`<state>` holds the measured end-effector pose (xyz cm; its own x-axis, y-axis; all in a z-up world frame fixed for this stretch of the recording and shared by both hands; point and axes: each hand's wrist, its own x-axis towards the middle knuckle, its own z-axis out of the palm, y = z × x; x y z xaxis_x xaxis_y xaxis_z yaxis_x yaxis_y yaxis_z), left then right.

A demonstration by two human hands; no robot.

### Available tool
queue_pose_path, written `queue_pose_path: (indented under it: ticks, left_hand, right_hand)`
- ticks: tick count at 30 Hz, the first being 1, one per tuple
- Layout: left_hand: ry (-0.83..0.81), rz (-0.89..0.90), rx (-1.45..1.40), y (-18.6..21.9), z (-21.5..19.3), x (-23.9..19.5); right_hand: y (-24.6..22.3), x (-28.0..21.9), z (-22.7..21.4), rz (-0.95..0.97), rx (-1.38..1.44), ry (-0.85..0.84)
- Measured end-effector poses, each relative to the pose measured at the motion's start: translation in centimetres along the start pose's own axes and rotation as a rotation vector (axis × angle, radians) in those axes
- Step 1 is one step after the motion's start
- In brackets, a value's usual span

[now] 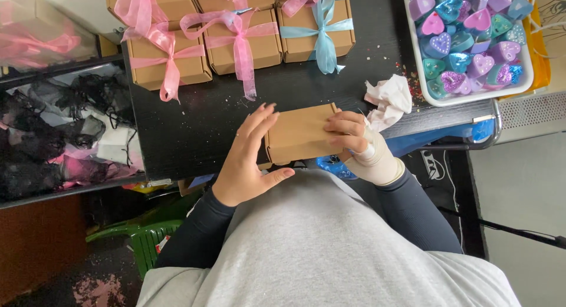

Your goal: Cleaning small decorative items and placing them into gift boxes with black mesh bags.

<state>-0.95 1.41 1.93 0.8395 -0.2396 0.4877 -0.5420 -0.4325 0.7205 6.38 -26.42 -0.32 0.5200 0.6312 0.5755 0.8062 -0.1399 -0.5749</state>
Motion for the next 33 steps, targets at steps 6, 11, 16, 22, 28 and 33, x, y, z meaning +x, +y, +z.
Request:
queue_pose_path:
  ticks: [6, 11, 16, 22, 28, 33]
  left_hand:
    - [-0.148, -0.223, 0.341, -0.4, 0.5, 1.0]
    - [-0.156, -0.219, 0.349, -1.9, 1.4, 1.4]
    - [-0.113, -0.182, 0.468, -3.2, 2.3, 2.5]
    - [-0.126, -0.15, 0.508, -4.3, 3.0, 3.0]
    - [-0.13, -0.164, 0.467, -4.8, 3.1, 2.9]
    - [-0.129, -0.165, 0.44, -5.0, 3.3, 3.0]
  right_hand:
    - [0.0, -0.8, 1.6, -0.006, -0.149, -0.004]
    - [-1.9, -3.4, 2.0, 0.083, -0.252, 0.097]
    - [2.1, -13.7, 5.4, 0.218, -0.318, 0.278]
    - [8.4, -19.7, 8.0, 0.462, -0.707, -0.083]
    - [16.3, -29.1, 11.0, 1.12, -0.789, -0.562]
    - [17.8, -28.0, 10.9, 1.452, -0.635, -0.293]
